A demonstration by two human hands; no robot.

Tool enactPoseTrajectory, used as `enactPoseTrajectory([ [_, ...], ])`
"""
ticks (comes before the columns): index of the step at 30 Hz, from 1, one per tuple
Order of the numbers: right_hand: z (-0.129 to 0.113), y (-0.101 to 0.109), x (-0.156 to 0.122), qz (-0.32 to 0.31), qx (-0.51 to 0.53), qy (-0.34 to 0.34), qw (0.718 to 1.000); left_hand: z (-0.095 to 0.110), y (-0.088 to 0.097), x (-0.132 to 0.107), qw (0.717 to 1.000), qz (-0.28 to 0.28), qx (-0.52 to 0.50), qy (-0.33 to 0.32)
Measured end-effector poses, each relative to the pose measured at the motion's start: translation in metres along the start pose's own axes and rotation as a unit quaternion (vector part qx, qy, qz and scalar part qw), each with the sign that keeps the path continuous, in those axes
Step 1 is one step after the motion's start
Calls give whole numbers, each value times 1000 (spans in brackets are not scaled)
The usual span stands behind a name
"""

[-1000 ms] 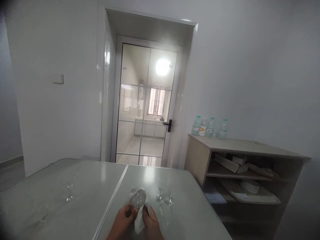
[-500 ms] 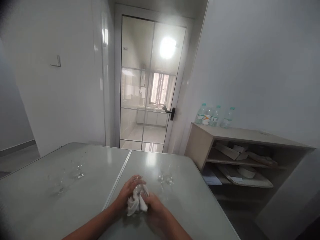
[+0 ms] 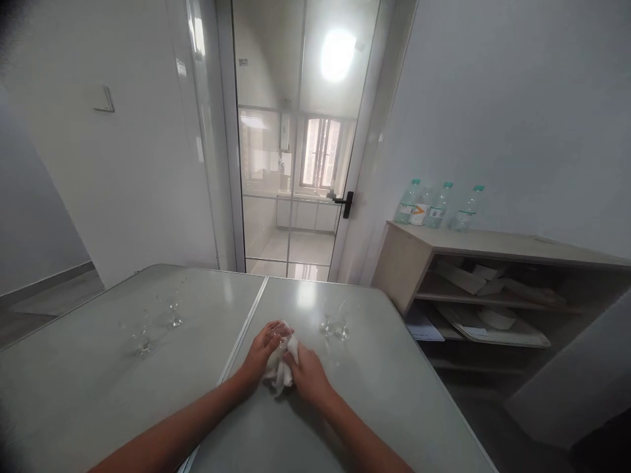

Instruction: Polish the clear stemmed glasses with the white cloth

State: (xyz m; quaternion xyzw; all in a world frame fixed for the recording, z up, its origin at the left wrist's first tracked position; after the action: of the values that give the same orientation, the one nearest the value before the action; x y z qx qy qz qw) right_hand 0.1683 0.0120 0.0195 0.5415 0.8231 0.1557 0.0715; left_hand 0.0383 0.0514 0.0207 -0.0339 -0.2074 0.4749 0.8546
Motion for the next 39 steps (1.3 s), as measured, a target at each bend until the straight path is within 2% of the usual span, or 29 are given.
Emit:
enactPoseTrajectory([
  [1,3,-8,0,-42,103,-9,994,-1,-1,0,1000,-16,-15,6],
  [3,6,-23,-2,-110,280,-37,953,-1,-4,1,998,-44,-46,12],
  [5,6,-28,-4,-122,353,-54,926,1,-4,1,997,-46,-65,7],
  [6,5,-26,-4,-116,342,-49,931,1,-3,1,997,-36,-64,4],
  [8,-1,-15,-1,-86,241,-11,967,2,2,1,999,-10,-40,-4],
  [10,-11,-5,0,-52,61,29,996,3,8,0,1000,8,-1,-10],
  [13,-20,3,-1,1,-145,32,989,5,14,0,999,25,39,-16],
  [15,-22,5,-1,15,-167,22,986,8,17,-1,998,34,46,-16],
  [16,-21,4,-1,8,-132,19,991,10,16,-1,998,33,45,-12],
  [18,-16,-4,1,-39,29,10,999,12,12,0,1000,19,22,1],
  [19,-13,-10,2,-72,128,6,989,12,9,1,1000,9,3,5],
  [21,-10,-21,3,-124,281,3,952,12,6,2,999,-8,-37,4],
  [22,-9,-22,3,-133,312,4,941,12,6,2,999,-10,-47,0],
  [23,-8,-22,4,-132,306,4,943,12,7,2,999,-7,-45,-6],
  [25,-8,-13,6,-98,185,12,978,12,12,2,1000,3,-15,-10],
  [26,-10,-7,6,-70,83,18,994,12,15,1,1000,11,9,-13],
  [27,-13,-3,6,-44,-33,25,998,13,17,0,999,20,33,-17],
  [29,-21,-2,6,-11,-231,35,972,16,22,-2,996,42,71,-26],
  [31,-24,-3,5,0,-301,30,953,18,23,-3,995,55,78,-27],
  [33,-20,-3,6,-13,-208,18,978,15,21,-3,997,51,51,-13],
  [35,-14,-7,6,-54,7,11,998,11,16,-2,999,35,6,3],
  [37,-13,-15,5,-109,208,15,972,11,11,-1,1000,13,-20,4],
  [39,-15,-15,4,-122,276,24,953,14,8,0,1000,-2,-11,-7],
])
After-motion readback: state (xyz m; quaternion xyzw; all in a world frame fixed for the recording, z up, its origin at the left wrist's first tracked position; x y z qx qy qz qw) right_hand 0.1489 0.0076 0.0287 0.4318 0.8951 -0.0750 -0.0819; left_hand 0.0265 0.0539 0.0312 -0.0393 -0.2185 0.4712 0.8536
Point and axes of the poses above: each hand's wrist, its own x-axis towards the middle knuckle, its own y-axis out of the back of the hand, z = x × y, the point moved 8 cm from there along x, towards the middle knuckle, and after that the axes turned 15 degrees about -z, right-handed, at the moved point
